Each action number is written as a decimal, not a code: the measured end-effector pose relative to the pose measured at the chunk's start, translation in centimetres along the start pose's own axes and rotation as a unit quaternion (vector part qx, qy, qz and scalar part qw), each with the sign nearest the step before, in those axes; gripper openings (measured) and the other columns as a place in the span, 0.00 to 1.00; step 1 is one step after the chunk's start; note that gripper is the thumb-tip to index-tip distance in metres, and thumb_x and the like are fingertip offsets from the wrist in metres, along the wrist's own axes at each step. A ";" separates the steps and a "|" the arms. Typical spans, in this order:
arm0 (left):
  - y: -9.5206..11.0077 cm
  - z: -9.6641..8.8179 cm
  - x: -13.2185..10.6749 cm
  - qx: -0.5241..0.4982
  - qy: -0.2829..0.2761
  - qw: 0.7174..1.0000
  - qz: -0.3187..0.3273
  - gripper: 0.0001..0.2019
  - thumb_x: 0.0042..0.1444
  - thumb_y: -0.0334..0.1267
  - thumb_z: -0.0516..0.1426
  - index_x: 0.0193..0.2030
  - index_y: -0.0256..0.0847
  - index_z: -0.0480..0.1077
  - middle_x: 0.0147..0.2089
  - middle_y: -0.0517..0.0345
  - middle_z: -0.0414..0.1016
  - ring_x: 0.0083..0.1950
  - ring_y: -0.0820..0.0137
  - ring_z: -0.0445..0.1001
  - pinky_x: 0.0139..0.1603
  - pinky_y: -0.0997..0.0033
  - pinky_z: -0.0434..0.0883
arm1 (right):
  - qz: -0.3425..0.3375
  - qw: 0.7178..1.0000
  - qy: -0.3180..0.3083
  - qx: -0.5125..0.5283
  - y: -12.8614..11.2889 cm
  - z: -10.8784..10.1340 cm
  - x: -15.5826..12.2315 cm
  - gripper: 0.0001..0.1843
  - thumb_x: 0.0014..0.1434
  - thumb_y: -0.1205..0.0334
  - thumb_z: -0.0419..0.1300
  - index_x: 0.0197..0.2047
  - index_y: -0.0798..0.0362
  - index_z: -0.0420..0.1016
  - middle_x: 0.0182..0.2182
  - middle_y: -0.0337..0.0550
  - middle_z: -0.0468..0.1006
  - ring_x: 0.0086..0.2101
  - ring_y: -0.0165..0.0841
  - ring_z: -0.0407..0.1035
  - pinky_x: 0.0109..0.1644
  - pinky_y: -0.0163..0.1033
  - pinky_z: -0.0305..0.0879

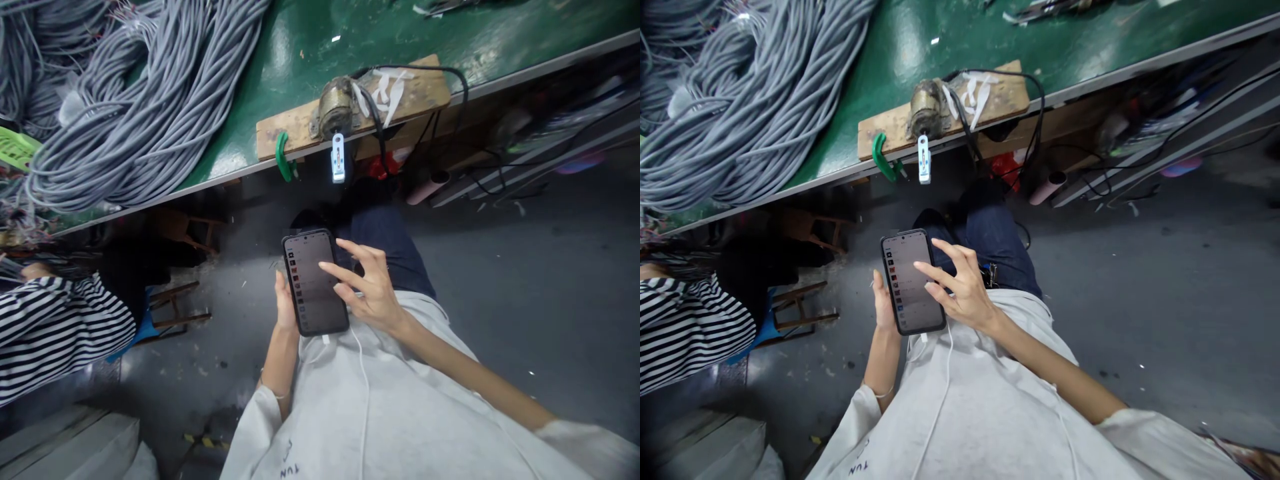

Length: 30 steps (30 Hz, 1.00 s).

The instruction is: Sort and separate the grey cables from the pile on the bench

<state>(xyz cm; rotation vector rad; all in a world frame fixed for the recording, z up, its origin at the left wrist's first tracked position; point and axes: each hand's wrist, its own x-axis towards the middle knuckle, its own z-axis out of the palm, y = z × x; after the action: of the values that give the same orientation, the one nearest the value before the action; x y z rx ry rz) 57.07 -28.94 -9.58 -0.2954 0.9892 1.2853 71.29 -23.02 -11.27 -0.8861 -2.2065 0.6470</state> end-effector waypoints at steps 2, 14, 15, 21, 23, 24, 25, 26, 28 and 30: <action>0.0 0.0 0.0 0.003 -0.007 1.000 -0.007 0.36 0.56 0.64 0.43 0.49 0.31 0.72 0.48 0.38 0.77 0.59 0.50 0.69 0.62 0.48 0.61 | 0.012 1.000 -0.008 -0.004 0.1 0.0 -0.1 0.18 0.67 0.55 0.48 0.53 0.40 0.74 0.61 0.44 0.60 0.52 0.45 0.58 0.54 0.58 0.62; 0.3 0.7 0.2 0.002 -0.041 0.999 -0.027 0.39 0.57 0.64 0.39 0.50 0.28 0.71 0.51 0.36 0.76 0.60 0.50 0.68 0.63 0.50 0.61 | 0.017 1.000 -0.005 0.002 0.3 -0.2 -0.2 0.17 0.66 0.56 0.49 0.52 0.41 0.76 0.61 0.44 0.60 0.52 0.45 0.58 0.53 0.57 0.61; 0.3 0.7 0.2 0.004 -0.038 0.999 -0.025 0.39 0.57 0.64 0.39 0.50 0.28 0.71 0.51 0.36 0.76 0.61 0.50 0.68 0.63 0.50 0.61 | 0.018 1.000 -0.003 0.004 0.3 -0.1 -0.3 0.17 0.66 0.56 0.49 0.52 0.41 0.76 0.61 0.43 0.60 0.52 0.45 0.58 0.53 0.57 0.62; 0.4 1.0 0.4 0.011 0.018 1.000 -0.014 0.35 0.58 0.62 0.42 0.49 0.30 0.72 0.50 0.39 0.76 0.61 0.52 0.67 0.63 0.52 0.62 | 0.035 0.999 0.000 -0.005 0.4 -0.2 -0.1 0.18 0.66 0.58 0.50 0.55 0.41 0.73 0.61 0.44 0.60 0.52 0.44 0.58 0.51 0.54 0.65; 0.4 1.5 0.4 0.014 0.018 1.000 -0.010 0.34 0.59 0.60 0.41 0.48 0.30 0.72 0.49 0.39 0.77 0.61 0.52 0.68 0.63 0.52 0.62 | 0.031 0.999 0.006 -0.004 0.6 -0.3 0.0 0.18 0.66 0.58 0.50 0.56 0.41 0.72 0.61 0.45 0.60 0.52 0.44 0.58 0.50 0.53 0.67; 0.4 1.7 0.5 0.015 0.015 1.000 -0.009 0.34 0.60 0.59 0.40 0.48 0.30 0.72 0.49 0.39 0.77 0.61 0.52 0.68 0.63 0.52 0.62 | 0.027 1.000 0.013 0.000 0.6 -0.4 0.0 0.18 0.66 0.58 0.51 0.57 0.42 0.70 0.61 0.46 0.60 0.53 0.44 0.58 0.50 0.53 0.66; 0.4 2.0 0.5 0.017 0.007 1.000 -0.011 0.35 0.60 0.59 0.38 0.48 0.29 0.72 0.48 0.39 0.77 0.60 0.52 0.69 0.62 0.51 0.63 | 0.026 0.999 0.023 0.008 0.7 -0.4 0.1 0.20 0.65 0.58 0.51 0.60 0.43 0.67 0.60 0.47 0.61 0.53 0.44 0.58 0.51 0.54 0.66; 0.4 2.2 0.5 0.019 -0.006 1.000 -0.014 0.36 0.61 0.59 0.37 0.48 0.28 0.72 0.48 0.38 0.78 0.59 0.52 0.69 0.62 0.51 0.63 | 0.030 0.999 0.034 0.021 0.8 -0.4 0.1 0.22 0.65 0.58 0.51 0.62 0.43 0.64 0.60 0.49 0.62 0.53 0.44 0.59 0.51 0.54 0.66; 0.5 2.6 0.7 0.024 -0.035 0.999 -0.021 0.38 0.61 0.59 0.34 0.47 0.27 0.73 0.47 0.36 0.78 0.59 0.51 0.70 0.61 0.50 0.64 | 0.059 0.995 0.046 0.062 1.1 -0.3 0.1 0.28 0.64 0.59 0.52 0.67 0.44 0.56 0.58 0.50 0.64 0.52 0.44 0.60 0.51 0.54 0.66; 0.5 2.9 1.0 0.031 -0.045 0.998 -0.021 0.39 0.60 0.60 0.34 0.47 0.28 0.73 0.46 0.37 0.78 0.59 0.51 0.70 0.60 0.49 0.65 | 0.106 0.986 0.034 0.122 1.2 -0.2 -0.1 0.32 0.63 0.60 0.53 0.69 0.45 0.50 0.57 0.51 0.66 0.50 0.42 0.63 0.48 0.51 0.69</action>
<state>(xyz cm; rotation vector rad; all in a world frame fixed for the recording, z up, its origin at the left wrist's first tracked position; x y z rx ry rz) 57.88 -26.13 -8.52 -0.2069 0.9396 1.2163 71.97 -22.23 -11.93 -1.0044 -1.9369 0.9517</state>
